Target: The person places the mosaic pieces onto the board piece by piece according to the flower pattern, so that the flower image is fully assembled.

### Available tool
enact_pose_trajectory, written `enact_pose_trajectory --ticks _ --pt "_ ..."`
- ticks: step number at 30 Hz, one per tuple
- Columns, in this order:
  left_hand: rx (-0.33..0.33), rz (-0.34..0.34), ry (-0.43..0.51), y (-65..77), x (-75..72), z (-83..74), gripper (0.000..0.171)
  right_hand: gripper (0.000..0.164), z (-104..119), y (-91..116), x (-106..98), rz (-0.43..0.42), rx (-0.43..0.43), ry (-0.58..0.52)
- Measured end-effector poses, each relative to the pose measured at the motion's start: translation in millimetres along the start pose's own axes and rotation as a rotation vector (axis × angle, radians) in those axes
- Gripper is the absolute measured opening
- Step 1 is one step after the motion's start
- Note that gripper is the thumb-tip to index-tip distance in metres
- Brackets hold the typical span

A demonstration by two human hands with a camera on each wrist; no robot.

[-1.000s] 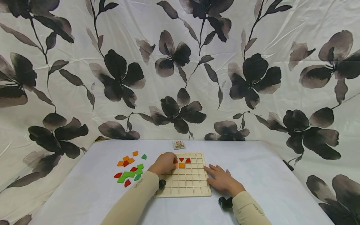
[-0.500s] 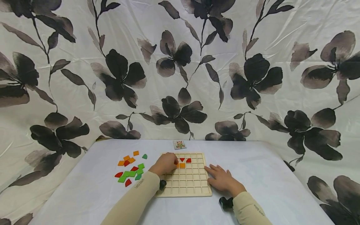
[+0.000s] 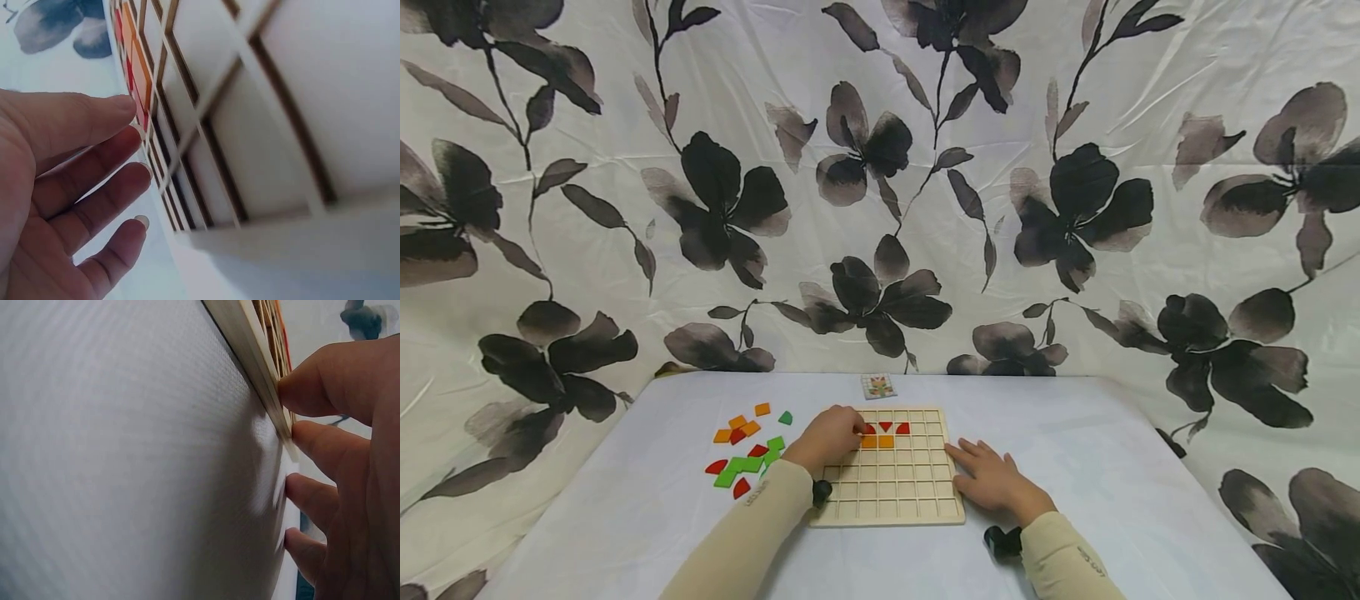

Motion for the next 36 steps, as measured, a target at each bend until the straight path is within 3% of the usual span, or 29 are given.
enact_pose_trajectory --ticks 10,16,22,29,36 --pt "-0.132 -0.012 -0.030 8.2 -18.2 22.9 0.023 0.055 2 1 -1 0.006 -0.009 -0.001" --pt "-0.135 -0.057 -0.072 11.7 -33.4 42.1 0.022 0.055 1 1 0 0.009 0.000 -0.006" --pt "-0.186 -0.082 -0.100 17.2 -45.3 64.5 0.024 0.055 1 0 0 0.009 0.003 -0.007" --pt "-0.218 -0.077 -0.133 22.6 -56.8 89.8 0.026 0.055 2 1 -1 0.011 0.004 -0.006" --pt "-0.262 -0.043 -0.145 29.5 -71.2 102.9 0.028 0.055 2 1 -2 0.005 0.000 -0.002"
Point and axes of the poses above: each hand's wrist, its own y-axis away from the middle knuckle, its own x-axis out of the palm, z = x × y, the point moved 2 cm from there along -y, towards the middle knuckle, and after that the axes turned 12 degrees about -z, right-handed, at the moved point
